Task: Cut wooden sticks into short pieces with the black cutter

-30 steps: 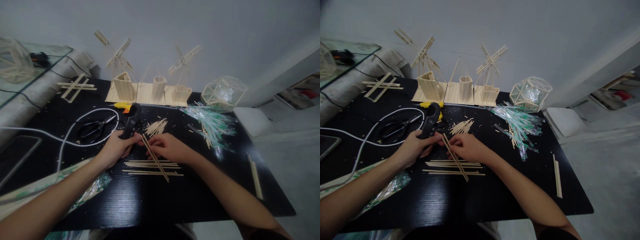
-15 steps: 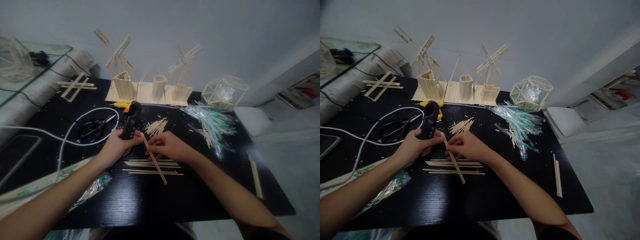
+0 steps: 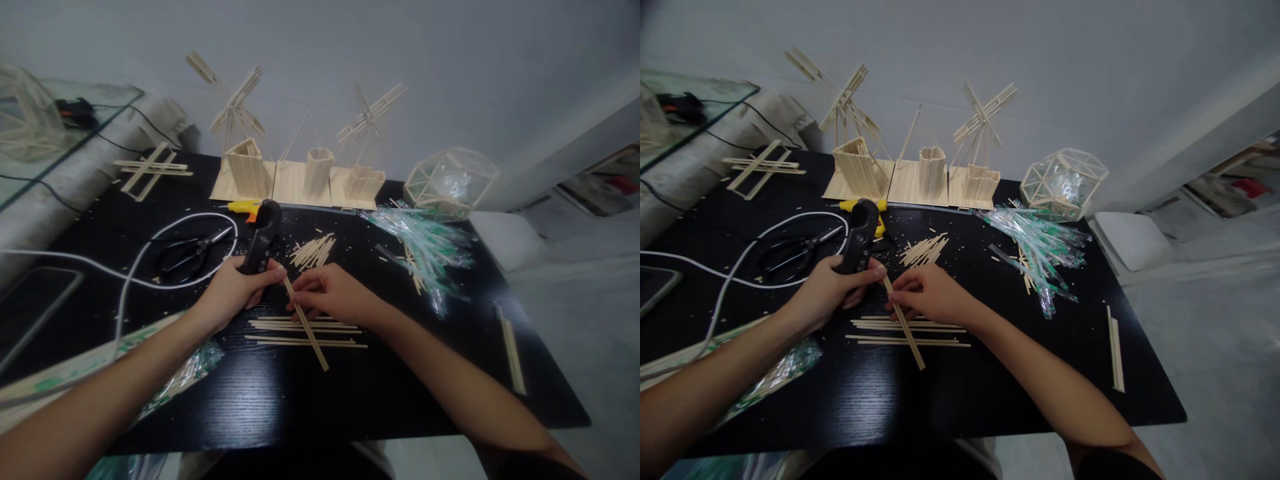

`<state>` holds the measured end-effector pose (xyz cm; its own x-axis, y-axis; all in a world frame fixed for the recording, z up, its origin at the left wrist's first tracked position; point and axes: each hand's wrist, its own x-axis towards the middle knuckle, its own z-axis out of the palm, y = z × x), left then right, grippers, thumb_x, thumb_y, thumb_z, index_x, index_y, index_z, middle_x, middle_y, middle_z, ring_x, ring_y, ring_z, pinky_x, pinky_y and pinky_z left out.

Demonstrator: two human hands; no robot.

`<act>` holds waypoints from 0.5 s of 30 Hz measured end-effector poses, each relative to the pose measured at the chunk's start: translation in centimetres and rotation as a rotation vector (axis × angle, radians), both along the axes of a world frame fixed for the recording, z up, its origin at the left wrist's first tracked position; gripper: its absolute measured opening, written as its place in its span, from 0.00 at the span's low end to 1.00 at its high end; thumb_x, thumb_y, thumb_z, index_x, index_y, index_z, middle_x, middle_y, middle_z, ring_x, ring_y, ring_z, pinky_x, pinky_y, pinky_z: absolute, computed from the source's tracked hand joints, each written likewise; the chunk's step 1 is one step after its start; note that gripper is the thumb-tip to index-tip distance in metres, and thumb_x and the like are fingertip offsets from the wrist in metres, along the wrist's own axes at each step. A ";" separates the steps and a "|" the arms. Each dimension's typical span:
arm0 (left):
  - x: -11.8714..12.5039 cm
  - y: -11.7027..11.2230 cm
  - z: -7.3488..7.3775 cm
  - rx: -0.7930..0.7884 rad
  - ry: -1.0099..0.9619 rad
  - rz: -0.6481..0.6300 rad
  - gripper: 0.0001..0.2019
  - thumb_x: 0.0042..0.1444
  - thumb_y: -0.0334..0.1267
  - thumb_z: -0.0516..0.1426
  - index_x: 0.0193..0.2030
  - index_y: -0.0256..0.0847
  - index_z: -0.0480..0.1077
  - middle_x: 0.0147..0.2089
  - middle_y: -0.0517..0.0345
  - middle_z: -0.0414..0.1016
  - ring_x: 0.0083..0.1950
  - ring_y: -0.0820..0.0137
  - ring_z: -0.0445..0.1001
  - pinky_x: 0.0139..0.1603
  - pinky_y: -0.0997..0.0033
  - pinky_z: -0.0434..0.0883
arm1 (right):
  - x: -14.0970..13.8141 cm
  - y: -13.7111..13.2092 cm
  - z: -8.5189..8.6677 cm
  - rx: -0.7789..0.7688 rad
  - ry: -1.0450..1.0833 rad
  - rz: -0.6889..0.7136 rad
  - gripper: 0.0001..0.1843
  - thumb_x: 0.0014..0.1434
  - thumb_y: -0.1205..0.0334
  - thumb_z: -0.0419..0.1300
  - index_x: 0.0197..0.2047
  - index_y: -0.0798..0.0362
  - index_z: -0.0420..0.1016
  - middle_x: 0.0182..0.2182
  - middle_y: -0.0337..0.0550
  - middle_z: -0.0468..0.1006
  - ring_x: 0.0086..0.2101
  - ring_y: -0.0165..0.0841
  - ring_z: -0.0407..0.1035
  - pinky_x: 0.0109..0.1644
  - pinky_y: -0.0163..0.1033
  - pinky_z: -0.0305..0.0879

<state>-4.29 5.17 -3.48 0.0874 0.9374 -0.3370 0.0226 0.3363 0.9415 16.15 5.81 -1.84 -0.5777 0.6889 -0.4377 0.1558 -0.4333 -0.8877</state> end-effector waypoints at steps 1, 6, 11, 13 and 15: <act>0.0 0.0 0.0 0.000 -0.006 0.001 0.17 0.45 0.46 0.72 0.33 0.35 0.76 0.13 0.69 0.61 0.14 0.81 0.55 0.15 0.80 0.50 | 0.0 0.0 0.0 0.003 -0.004 0.001 0.06 0.59 0.64 0.68 0.36 0.58 0.78 0.33 0.45 0.84 0.30 0.32 0.81 0.35 0.35 0.78; -0.1 0.1 -0.2 0.022 -0.004 0.043 0.17 0.45 0.46 0.72 0.33 0.36 0.76 0.14 0.68 0.62 0.14 0.81 0.56 0.15 0.80 0.51 | 0.7 0.4 0.4 0.080 -0.067 0.047 0.03 0.59 0.68 0.66 0.38 0.58 0.79 0.33 0.44 0.84 0.32 0.31 0.80 0.36 0.35 0.77; -0.2 0.0 0.0 0.070 0.024 0.058 0.17 0.48 0.48 0.70 0.33 0.35 0.77 0.18 0.64 0.66 0.16 0.81 0.57 0.15 0.80 0.51 | 2.1 1.3 1.6 0.461 -0.367 0.202 0.03 0.60 0.71 0.65 0.37 0.57 0.81 0.30 0.41 0.83 0.32 0.31 0.78 0.40 0.36 0.72; -0.2 0.1 0.1 0.089 0.022 0.102 0.17 0.49 0.49 0.70 0.34 0.36 0.77 0.22 0.62 0.71 0.17 0.81 0.58 0.16 0.80 0.52 | 2.4 1.3 2.3 0.645 -0.559 0.257 0.04 0.60 0.72 0.64 0.37 0.56 0.81 0.31 0.41 0.83 0.33 0.31 0.77 0.41 0.36 0.69; -0.1 0.1 0.1 0.105 0.023 0.127 0.18 0.49 0.50 0.70 0.35 0.36 0.76 0.24 0.61 0.73 0.18 0.81 0.58 0.16 0.80 0.54 | 2.5 1.1 3.0 0.736 -0.687 0.303 0.05 0.61 0.73 0.64 0.37 0.56 0.81 0.33 0.43 0.83 0.34 0.31 0.75 0.41 0.36 0.66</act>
<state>-4.43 5.29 -3.39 -0.0409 0.9706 -0.2370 0.0076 0.2375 0.9714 18.67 6.92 1.11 -0.5566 0.7862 -0.2686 0.7375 0.3187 -0.5955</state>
